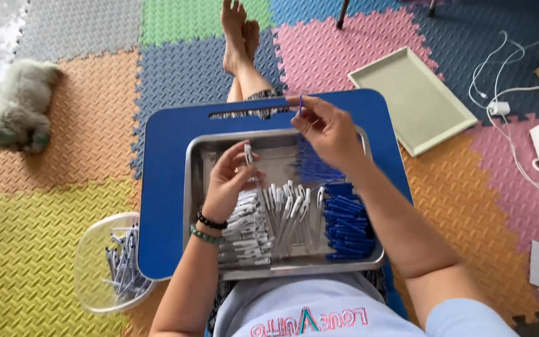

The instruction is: Assembling pens by manually joining the pen body with its cap or refill component.

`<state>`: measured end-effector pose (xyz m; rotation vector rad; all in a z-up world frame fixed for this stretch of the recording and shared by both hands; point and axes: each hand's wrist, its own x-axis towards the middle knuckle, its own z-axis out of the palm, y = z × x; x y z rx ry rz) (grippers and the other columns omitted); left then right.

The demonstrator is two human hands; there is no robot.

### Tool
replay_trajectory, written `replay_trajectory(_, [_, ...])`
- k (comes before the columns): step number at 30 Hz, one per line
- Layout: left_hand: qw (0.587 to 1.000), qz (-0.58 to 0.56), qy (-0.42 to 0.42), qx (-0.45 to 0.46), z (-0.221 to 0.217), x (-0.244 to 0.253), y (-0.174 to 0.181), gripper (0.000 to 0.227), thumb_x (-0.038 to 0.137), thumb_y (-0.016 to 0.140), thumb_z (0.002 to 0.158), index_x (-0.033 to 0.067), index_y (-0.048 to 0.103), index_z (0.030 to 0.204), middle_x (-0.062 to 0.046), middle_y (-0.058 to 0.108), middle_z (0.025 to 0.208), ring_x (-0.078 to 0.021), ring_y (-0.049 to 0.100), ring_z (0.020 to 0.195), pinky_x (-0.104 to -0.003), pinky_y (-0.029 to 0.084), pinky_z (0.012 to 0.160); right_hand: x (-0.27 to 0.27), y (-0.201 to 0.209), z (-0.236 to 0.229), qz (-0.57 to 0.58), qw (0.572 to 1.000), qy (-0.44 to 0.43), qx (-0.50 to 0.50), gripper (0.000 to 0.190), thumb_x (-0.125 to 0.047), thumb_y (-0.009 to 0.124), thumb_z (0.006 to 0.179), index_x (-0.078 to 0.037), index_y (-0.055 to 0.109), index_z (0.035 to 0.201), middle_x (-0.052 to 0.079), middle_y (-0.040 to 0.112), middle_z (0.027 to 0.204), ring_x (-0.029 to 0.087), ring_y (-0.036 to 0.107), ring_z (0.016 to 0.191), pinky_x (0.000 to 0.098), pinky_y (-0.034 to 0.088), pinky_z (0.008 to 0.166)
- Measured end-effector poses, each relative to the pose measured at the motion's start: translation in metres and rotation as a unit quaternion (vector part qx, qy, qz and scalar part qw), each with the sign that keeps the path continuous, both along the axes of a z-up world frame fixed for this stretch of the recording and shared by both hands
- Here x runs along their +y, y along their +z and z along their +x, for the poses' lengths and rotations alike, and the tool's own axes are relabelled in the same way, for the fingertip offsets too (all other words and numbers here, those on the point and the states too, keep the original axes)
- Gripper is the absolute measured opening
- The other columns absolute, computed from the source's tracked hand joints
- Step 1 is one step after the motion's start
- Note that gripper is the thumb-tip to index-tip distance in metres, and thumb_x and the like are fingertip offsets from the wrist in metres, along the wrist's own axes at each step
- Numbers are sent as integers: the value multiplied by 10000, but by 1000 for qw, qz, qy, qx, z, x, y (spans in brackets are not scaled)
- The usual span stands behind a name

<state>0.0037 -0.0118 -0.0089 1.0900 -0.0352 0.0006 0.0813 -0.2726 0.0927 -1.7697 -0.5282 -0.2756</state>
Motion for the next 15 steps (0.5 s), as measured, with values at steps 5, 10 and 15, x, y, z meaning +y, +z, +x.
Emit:
replay_trajectory(5, [998, 20, -54, -13, -8, -14, -3, 623, -80, 708, 1028, 21, 556, 1624, -235, 757, 1305, -366, 851, 914, -578, 749, 777, 30, -40, -6, 214, 973, 62, 54, 544, 15, 698, 1138, -51, 507, 1643, 196, 802, 1082, 242, 804, 917, 329, 708, 719])
replay_trajectory(10, [993, 18, -116, -27, -7, -23, -12, 651, -106, 697, 1007, 5, 546, 1631, -289, 731, 1354, -381, 839, 928, -585, 744, 761, 25, -58, -8, 227, 969, 75, 68, 529, 36, 686, 1123, -39, 509, 1616, 209, 801, 1032, 268, 817, 847, 347, 709, 634])
replay_trajectory(15, [990, 29, -135, -20, -13, -23, -20, 650, -101, 717, 1011, -2, 551, 1633, -279, 727, 1346, -386, 848, 913, -605, 744, 748, 30, -71, -14, 208, 970, 82, 95, 519, 27, 688, 1131, -24, 537, 1626, 231, 810, 998, 293, 829, 823, 377, 734, 627])
